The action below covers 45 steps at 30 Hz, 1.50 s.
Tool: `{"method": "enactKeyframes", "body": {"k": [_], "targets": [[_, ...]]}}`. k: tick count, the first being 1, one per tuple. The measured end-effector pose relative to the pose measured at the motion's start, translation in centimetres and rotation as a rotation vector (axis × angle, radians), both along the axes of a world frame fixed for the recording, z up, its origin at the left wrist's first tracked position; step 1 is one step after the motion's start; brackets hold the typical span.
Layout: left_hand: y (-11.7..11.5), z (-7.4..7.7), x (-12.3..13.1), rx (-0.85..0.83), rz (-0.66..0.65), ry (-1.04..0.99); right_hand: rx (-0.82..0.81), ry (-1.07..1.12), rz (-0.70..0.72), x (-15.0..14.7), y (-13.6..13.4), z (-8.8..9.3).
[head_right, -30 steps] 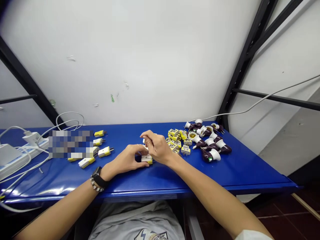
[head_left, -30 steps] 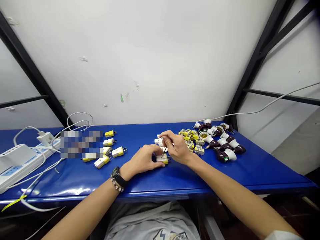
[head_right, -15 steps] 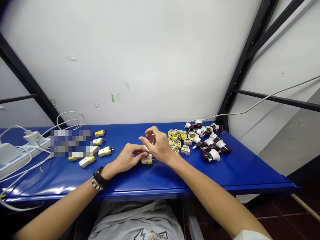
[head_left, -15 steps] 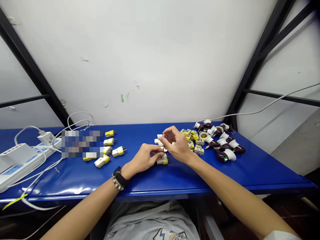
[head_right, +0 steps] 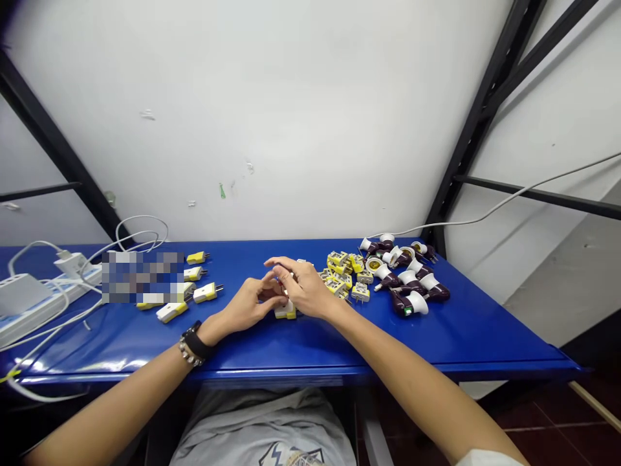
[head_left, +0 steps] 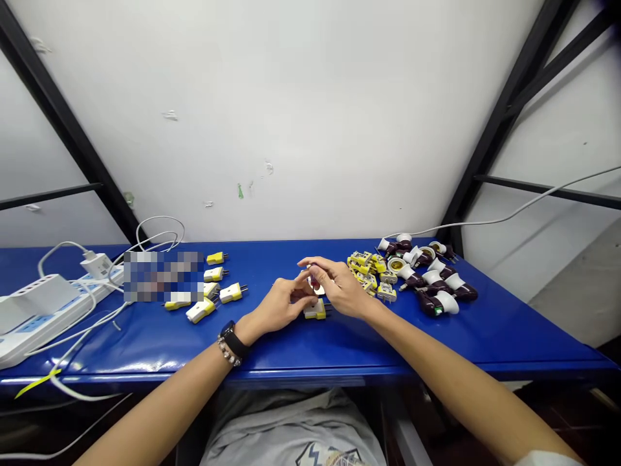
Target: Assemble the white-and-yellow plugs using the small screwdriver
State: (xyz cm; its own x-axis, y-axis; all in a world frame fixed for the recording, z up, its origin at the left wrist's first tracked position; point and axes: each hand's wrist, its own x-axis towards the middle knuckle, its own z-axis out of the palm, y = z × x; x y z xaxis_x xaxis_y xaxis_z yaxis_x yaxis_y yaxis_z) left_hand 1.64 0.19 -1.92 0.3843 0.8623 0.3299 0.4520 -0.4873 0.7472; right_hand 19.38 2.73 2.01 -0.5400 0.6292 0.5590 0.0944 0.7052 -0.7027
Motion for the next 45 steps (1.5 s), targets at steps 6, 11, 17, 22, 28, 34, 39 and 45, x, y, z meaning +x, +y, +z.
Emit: {"method": "enactKeyframes", "body": {"k": [6, 11, 17, 22, 28, 34, 39, 45], "targets": [[0.25, -0.29, 0.3, -0.003, 0.054, -0.044, -0.037, 0.144, -0.139, -0.11, 0.13, 0.0], [-0.04, -0.18, 0.37, 0.012, -0.004, -0.117, 0.074, 0.038, -0.09, 0.05, -0.12, 0.24], [-0.12, -0.13, 0.88, 0.066, 0.075, -0.15, 0.022, 0.044, -0.08, 0.03, -0.03, 0.0], [0.0, -0.07, 0.87, 0.09, 0.03, -0.155, 0.014, 0.001, -0.069, 0.1, 0.13, -0.04], [0.13, -0.25, 0.7, 0.104, 0.025, -0.149, -0.036, -0.013, 0.011, 0.21, 0.28, -0.01], [0.08, -0.01, 0.98, 0.131, 0.06, -0.127, -0.037, 0.001, -0.044, 0.21, 0.34, -0.02], [0.08, -0.16, 0.81, 0.131, 0.019, -0.1, -0.042, -0.061, 0.035, 0.29, -0.12, 0.49], [0.1, -0.09, 0.76, 0.125, 0.06, -0.109, -0.079, -0.026, 0.019, 0.28, -0.08, 0.53]]}}
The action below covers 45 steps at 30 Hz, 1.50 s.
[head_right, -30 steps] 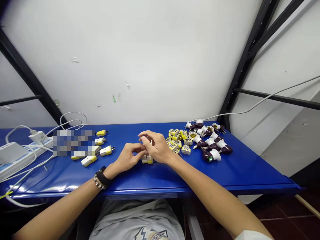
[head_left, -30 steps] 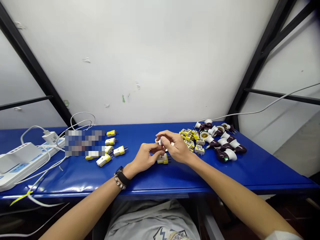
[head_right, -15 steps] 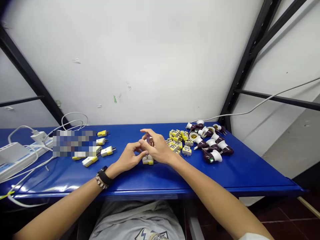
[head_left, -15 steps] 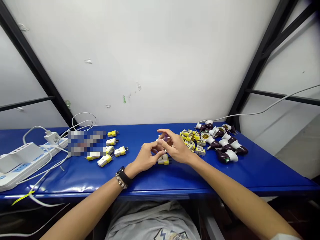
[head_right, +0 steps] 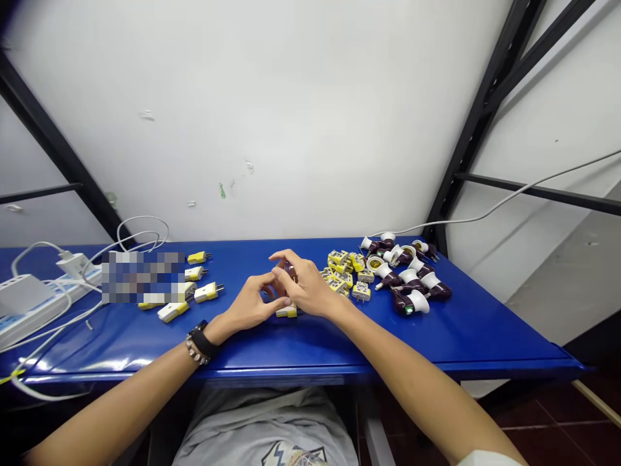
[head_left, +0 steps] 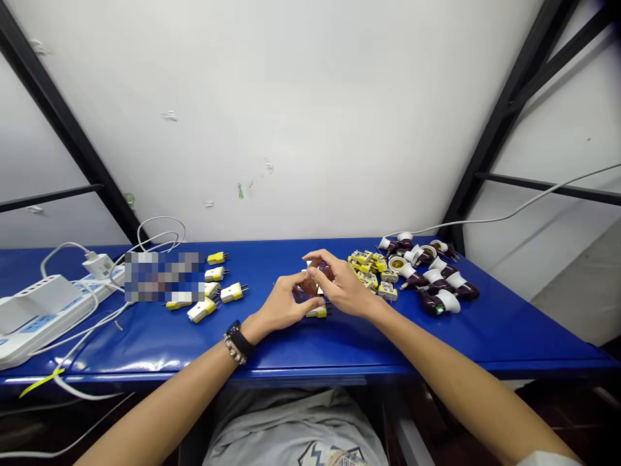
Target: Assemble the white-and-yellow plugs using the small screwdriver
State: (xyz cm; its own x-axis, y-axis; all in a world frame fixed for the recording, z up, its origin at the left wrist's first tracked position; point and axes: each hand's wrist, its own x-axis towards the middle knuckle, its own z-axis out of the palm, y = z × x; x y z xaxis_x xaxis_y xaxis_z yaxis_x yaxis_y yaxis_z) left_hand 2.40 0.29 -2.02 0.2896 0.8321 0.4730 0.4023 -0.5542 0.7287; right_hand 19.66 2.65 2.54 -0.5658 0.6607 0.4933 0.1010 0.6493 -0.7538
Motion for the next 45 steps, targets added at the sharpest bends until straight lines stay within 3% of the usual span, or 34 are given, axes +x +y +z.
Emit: {"method": "enactKeyframes", "body": {"k": [3, 8, 12, 20, 25, 31, 36, 45], "targets": [[-0.1, 0.2, -0.1, 0.002, -0.084, 0.04, -0.01, -0.014, 0.037, 0.1, 0.1, 0.1], [0.1, 0.0, -0.1, 0.011, 0.068, 0.024, -0.082, 0.009, 0.066, 0.2, 0.1, 0.1], [0.2, 0.4, -0.4, -0.012, 0.07, -0.011, -0.104, 0.065, 0.064, 0.1, 0.4, -0.2], [-0.2, 0.7, -1.0, 0.03, 0.01, 0.156, -0.087, 0.298, -0.087, 0.5, 1.0, 0.3], [-0.2, 0.5, -1.3, -0.034, -0.02, 0.309, -0.053, 0.302, -0.158, 0.8, 1.2, 0.5], [-0.2, 1.5, -1.9, -0.099, -0.057, 0.23, -0.013, 0.301, -0.198, 0.9, 1.0, 0.6], [0.5, 2.3, -3.9, -0.15, 0.025, 0.141, 0.001, 0.316, -0.216, 1.1, 1.0, 0.9], [2.3, 1.1, -6.0, -0.216, 0.161, 0.317, 0.093, 0.127, -0.24, 1.3, 1.0, 0.6]]}}
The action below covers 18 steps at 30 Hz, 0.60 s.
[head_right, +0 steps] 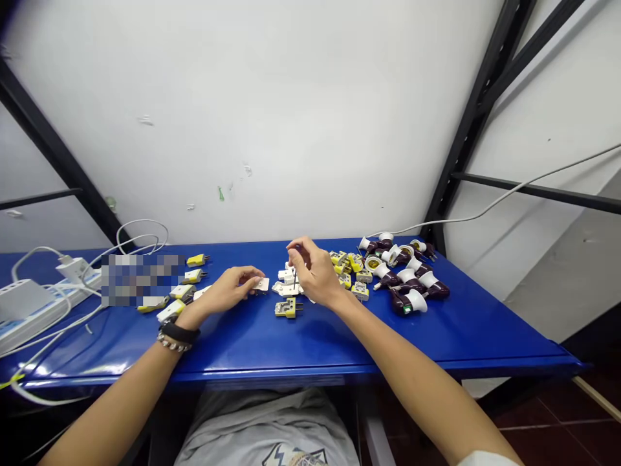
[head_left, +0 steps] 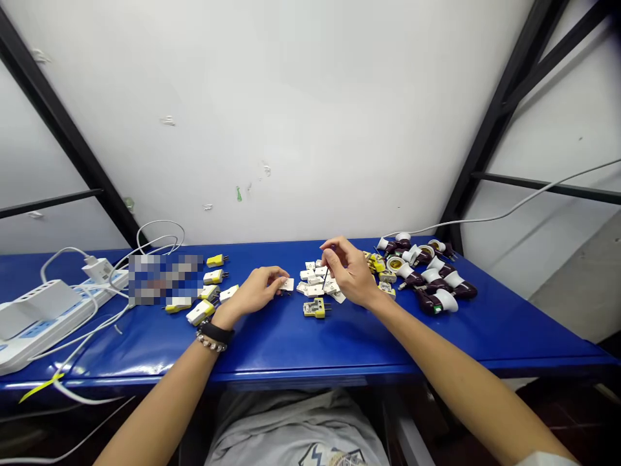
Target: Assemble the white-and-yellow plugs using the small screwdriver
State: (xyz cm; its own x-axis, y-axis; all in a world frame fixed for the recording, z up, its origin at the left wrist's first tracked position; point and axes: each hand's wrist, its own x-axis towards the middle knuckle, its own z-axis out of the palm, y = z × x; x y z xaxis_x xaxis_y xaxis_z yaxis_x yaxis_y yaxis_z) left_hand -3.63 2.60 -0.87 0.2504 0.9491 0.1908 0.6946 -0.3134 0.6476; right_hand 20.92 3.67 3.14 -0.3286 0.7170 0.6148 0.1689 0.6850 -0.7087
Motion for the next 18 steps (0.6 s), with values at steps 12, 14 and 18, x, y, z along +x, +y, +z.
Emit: {"method": "enactKeyframes", "body": {"k": [12, 14, 18], "targets": [[-0.4, 0.7, 1.0, 0.179, 0.152, 0.002, 0.073, -0.839, 0.129, 0.8, 0.2, -0.8], [-0.4, 0.5, 1.8, 0.217, 0.14, -0.034, 0.06, -0.886, 0.16, 0.9, 0.3, -1.0], [-0.4, -0.2, 3.8, 0.249, 0.073, -0.058, 0.073, -0.938, 0.193, 0.9, 0.5, -0.7]]}}
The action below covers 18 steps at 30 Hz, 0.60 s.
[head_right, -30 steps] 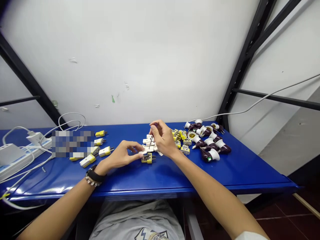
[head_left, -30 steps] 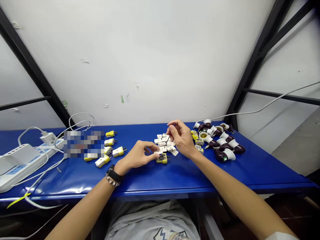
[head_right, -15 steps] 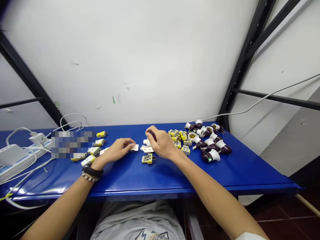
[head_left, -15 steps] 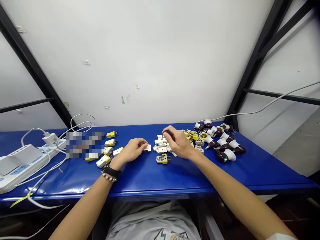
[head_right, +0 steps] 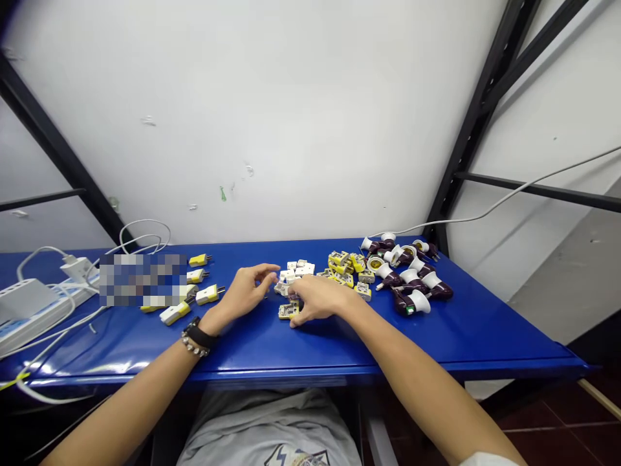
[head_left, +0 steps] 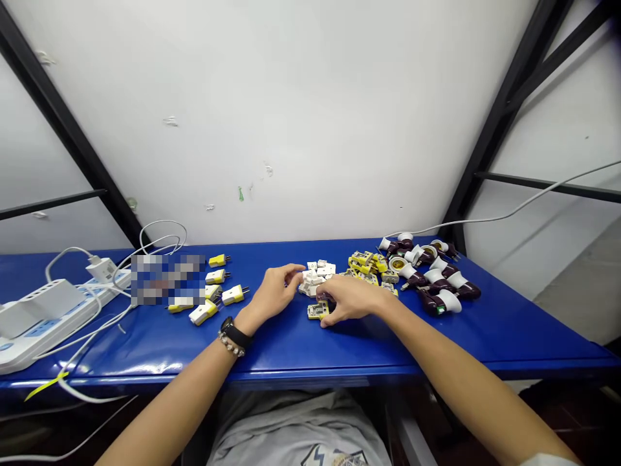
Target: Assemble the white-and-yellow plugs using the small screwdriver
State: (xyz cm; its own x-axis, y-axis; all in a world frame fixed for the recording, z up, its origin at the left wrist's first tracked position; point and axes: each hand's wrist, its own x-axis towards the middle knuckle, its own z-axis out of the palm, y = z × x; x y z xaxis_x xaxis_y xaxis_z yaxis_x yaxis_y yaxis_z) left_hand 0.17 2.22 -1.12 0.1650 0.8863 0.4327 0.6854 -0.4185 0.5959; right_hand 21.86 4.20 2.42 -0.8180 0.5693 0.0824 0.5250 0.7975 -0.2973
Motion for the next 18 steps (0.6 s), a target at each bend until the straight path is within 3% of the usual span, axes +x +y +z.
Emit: {"method": "enactKeyframes", "body": {"k": [5, 9, 13, 18], "targets": [[-0.4, -0.2, 0.2, 0.076, -0.02, 0.157, 0.054, 0.107, -0.097, 1.2, 0.3, 2.3], [-0.9, 0.3, -1.1, 0.048, 0.026, 0.299, 0.268, 0.191, -0.481, 2.9, 1.2, 3.8], [-1.1, 0.4, -1.7, 0.002, 0.048, 0.401, 0.399, 0.044, -0.769, 4.2, 2.5, 3.7], [-0.8, -0.4, -0.8, -0.019, 0.06, 0.402, 0.364, -0.132, -0.822, 4.5, 3.0, 2.9]]}}
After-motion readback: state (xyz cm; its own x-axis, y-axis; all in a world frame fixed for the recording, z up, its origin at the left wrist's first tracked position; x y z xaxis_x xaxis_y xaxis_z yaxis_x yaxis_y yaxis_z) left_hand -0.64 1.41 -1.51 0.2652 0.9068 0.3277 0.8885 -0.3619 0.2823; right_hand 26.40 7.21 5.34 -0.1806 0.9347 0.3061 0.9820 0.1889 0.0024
